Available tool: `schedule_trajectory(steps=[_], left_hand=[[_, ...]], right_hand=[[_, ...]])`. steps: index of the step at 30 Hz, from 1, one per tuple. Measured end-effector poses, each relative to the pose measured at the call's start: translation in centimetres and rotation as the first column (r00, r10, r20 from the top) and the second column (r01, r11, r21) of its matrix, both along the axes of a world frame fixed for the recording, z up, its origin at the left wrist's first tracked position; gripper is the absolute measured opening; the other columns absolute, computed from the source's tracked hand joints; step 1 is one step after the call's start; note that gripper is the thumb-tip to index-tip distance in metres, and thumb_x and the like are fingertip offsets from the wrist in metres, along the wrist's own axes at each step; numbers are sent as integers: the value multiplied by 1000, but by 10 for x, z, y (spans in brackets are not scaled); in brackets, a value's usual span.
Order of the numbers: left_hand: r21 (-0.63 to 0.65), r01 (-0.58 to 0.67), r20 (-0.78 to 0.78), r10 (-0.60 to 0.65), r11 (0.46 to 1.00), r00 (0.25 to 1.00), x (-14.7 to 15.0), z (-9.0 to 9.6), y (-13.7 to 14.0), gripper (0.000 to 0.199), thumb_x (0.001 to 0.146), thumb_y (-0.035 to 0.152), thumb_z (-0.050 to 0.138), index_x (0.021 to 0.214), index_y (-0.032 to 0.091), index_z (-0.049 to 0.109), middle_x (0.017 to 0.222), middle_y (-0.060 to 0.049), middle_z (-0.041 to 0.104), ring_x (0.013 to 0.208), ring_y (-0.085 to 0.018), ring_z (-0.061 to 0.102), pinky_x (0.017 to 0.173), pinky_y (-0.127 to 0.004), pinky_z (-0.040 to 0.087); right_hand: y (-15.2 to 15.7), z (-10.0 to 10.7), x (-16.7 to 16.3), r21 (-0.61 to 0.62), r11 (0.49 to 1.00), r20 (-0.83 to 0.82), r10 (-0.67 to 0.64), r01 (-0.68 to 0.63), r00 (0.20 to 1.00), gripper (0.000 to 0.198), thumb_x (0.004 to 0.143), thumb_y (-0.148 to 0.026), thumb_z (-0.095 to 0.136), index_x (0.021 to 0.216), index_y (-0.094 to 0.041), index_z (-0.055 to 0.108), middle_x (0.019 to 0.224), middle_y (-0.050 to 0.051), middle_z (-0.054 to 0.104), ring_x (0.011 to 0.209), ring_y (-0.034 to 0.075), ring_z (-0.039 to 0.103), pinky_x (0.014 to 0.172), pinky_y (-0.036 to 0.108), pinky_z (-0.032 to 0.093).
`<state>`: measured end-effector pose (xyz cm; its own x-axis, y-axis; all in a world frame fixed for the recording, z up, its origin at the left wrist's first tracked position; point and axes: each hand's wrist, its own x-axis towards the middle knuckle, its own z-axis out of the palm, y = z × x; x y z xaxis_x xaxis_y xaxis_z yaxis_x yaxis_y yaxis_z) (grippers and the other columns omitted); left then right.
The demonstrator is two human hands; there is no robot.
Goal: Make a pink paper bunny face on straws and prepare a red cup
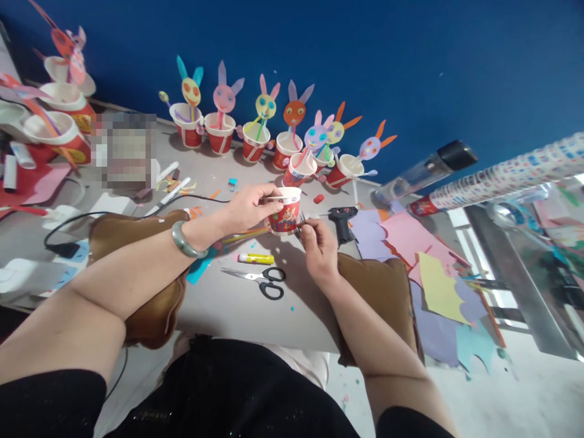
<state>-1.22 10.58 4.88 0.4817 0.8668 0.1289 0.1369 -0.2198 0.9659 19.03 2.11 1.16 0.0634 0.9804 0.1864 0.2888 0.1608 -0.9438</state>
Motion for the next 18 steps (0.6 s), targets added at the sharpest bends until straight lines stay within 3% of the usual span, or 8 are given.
schedule_trajectory(steps=[3,10,18], left_hand=[[47,16,-37,-14,999,999,0,0,1,15,85,29,64,87,16,71,84,-2,72,77,-14,62,74,-27,49],[150,81,-75,-70,985,995,0,-2,-2,22,88,27,61,100,19,78,98,-4,80,92,-18,71,90,-30,53],[112,103,-131,-88,988,987,-1,-1,-7,28,89,30,62,108,19,79,99,-5,80,88,-17,72,76,-25,55]], right_hand=[[-6,9,0,143,989,210,-66,36,976,35,97,-59,61,90,-25,64,70,0,58,63,16,48,61,32,40],[-6,16,1,192,981,363,-96,26,927,29,100,-48,60,84,-25,65,64,-2,57,57,14,46,60,31,38],[-3,6,7,203,979,492,-109,7,864,29,102,-48,58,90,-23,67,68,0,63,58,14,52,61,29,39]])
